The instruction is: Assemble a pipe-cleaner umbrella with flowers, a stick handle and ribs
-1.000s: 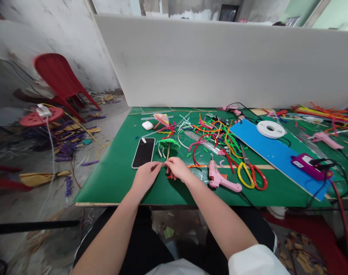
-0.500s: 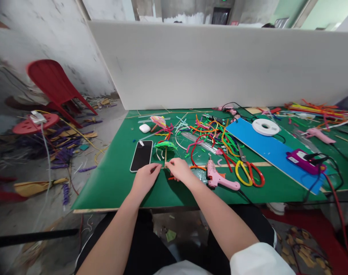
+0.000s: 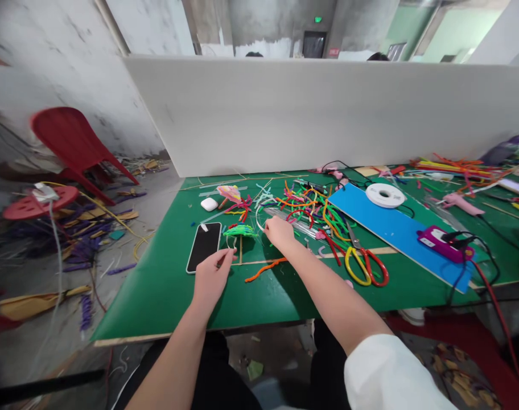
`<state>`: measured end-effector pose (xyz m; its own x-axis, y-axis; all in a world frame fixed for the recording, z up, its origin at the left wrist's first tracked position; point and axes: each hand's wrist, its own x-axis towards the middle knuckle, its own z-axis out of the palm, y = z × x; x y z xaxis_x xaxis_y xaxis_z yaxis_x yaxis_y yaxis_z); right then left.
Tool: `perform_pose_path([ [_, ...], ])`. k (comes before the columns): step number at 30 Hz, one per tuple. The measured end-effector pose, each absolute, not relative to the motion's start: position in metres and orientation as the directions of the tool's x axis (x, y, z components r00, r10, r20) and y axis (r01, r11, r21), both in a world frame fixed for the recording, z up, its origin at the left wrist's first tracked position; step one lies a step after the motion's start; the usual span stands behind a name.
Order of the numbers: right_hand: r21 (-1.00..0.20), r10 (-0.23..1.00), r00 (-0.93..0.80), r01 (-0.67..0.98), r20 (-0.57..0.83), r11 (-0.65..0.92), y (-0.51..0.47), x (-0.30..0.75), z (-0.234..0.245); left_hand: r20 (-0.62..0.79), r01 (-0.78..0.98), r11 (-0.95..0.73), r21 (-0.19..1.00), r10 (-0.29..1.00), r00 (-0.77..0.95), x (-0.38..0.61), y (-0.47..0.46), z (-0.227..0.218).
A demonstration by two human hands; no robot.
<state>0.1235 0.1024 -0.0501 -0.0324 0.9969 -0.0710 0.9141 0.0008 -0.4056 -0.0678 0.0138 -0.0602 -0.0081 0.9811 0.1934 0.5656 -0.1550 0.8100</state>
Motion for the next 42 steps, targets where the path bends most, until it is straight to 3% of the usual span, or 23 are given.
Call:
perform_pose_path([
  [6,-0.576,0.986,-0.159,0.811,-0.045,0.104,0.076,0.153,-0.013,0.292,0.484,-0.303,0.821,0.951,0.1,-0.047,0.012,-0.048],
  [9,-0.635,0.974,-0.226,0.757,-0.034,0.154,0.048,0.174,0.011,0.523,0.46,-0.56,0.689,0.824,0.22,-0.025,0.02,-0.028],
  [12,-0.638,0.966,-0.26,0.746,-0.013,0.192,0.018,0.19,0.035,0.527,0.398,-0.668,0.629,0.742,0.415,0.001,0.029,-0.008],
  [15,-0.593,0.964,-0.264,0.77,0.038,0.235,-0.003,0.201,0.055,0.306,0.33,-0.532,0.78,0.783,0.541,0.023,0.031,0.004],
  [19,-0.547,0.978,-0.19,0.812,0.081,0.203,-0.019,0.224,0.061,0.103,0.246,-0.267,0.932,0.844,0.526,0.032,0.023,0.008],
  [21,-0.464,0.995,-0.071,0.88,0.076,0.098,-0.023,0.244,0.05,0.027,0.172,-0.12,0.978,0.886,0.463,0.025,0.02,0.006],
  [24,-0.193,0.977,0.208,0.958,-0.049,-0.214,-0.028,0.278,0.017,-0.085,0.009,0.089,0.996,0.923,0.376,0.009,0.017,0.0],
  [28,-0.006,0.917,0.372,0.926,-0.146,-0.377,-0.03,0.307,-0.033,-0.245,-0.115,0.298,0.948,0.91,0.335,-0.01,0.008,-0.016],
  [35,0.153,0.905,0.396,0.915,-0.154,-0.374,-0.024,0.31,-0.052,-0.349,-0.163,0.38,0.91,0.917,0.193,-0.031,-0.012,-0.049],
  [42,0.144,0.902,0.379,0.924,-0.207,-0.355,-0.008,0.309,-0.056,-0.344,-0.221,0.331,0.917,0.939,-0.023,-0.06,-0.01,-0.073],
])
